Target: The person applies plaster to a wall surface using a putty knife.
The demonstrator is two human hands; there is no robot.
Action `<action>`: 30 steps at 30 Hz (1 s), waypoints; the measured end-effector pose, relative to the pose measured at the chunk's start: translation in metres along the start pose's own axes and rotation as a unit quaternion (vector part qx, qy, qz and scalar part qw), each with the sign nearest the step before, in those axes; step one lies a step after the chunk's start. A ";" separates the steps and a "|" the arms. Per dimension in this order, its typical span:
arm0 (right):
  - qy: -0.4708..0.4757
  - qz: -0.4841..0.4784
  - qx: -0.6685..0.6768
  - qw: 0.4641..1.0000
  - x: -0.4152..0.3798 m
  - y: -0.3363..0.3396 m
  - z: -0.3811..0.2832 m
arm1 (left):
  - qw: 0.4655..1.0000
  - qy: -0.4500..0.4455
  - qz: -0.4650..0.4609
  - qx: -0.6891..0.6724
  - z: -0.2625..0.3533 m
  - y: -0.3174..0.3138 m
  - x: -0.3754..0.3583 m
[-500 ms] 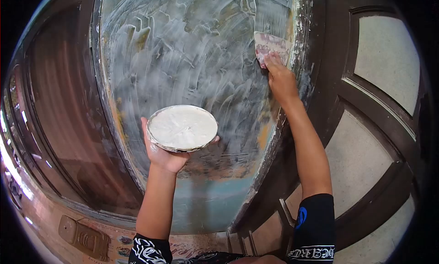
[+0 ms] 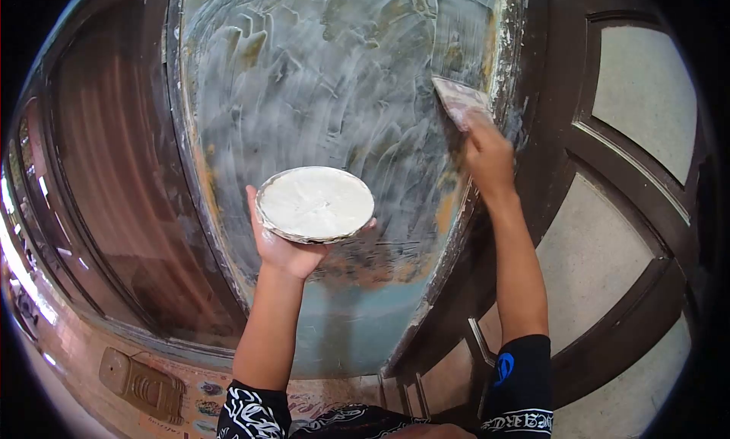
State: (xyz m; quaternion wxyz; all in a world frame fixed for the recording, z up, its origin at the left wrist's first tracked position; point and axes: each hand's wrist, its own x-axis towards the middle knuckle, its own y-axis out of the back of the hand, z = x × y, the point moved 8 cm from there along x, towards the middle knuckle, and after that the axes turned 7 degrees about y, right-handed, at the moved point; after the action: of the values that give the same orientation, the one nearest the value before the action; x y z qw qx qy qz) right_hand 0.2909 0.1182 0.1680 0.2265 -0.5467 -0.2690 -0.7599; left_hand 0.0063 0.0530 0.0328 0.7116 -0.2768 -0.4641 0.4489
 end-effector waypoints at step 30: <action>-0.242 -0.350 0.230 0.875 0.086 -0.021 -0.067 | 0.999 0.034 -0.012 -0.033 -0.011 0.004 0.001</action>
State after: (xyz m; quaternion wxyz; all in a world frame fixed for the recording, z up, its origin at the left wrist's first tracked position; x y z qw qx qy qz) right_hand 0.2041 0.0857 0.2291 -0.0072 -0.5163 -0.6562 -0.5503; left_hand 0.0148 0.0563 0.0255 0.7231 -0.3099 -0.4575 0.4145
